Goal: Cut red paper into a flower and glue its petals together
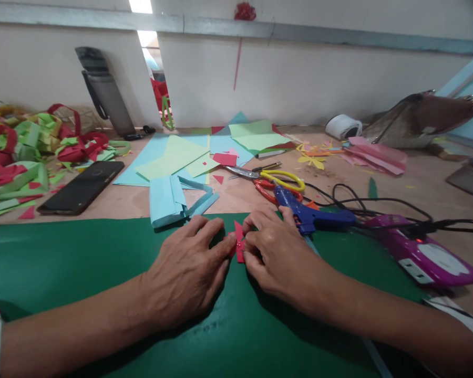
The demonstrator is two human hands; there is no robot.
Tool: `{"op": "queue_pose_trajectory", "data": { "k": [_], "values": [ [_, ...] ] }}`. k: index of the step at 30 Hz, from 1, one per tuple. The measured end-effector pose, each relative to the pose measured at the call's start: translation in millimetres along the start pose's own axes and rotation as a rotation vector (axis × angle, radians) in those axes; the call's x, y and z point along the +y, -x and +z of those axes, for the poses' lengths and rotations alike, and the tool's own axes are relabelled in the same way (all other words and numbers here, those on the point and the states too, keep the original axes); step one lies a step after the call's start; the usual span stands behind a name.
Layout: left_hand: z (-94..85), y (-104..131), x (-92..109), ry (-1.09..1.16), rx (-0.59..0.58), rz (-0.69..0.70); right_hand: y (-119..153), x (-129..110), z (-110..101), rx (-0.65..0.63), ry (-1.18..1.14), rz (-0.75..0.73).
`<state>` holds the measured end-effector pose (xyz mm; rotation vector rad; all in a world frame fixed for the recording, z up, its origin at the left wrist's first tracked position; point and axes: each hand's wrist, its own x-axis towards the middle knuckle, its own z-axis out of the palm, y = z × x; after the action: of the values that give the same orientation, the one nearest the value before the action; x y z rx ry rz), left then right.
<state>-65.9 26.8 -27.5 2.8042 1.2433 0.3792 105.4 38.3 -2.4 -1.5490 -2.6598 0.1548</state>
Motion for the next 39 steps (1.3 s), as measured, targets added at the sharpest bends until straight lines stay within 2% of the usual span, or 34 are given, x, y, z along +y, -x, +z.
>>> {"op": "queue_pose_trajectory", "data": {
  "k": [7, 17, 30, 35, 39],
  "values": [
    [0.3, 0, -1, 0.006, 0.008, 0.029, -1, -3, -1, 0.006, -0.024, 0.02],
    [0.6, 0, -1, 0.01, -0.012, 0.021, 11, 0, 0, 0.057, -0.191, 0.041],
    [0.5, 0, -1, 0.011, 0.006, 0.037, 9, 1, 2, -0.003, -0.271, 0.075],
    [0.4, 0, 0, 0.017, 0.008, 0.034, 7, -2, 3, -0.007, -0.21, 0.072],
    [0.2, 0, 0, 0.015, 0.003, 0.036, 6, -4, 7, 0.056, -0.145, 0.057]
  ]
}}
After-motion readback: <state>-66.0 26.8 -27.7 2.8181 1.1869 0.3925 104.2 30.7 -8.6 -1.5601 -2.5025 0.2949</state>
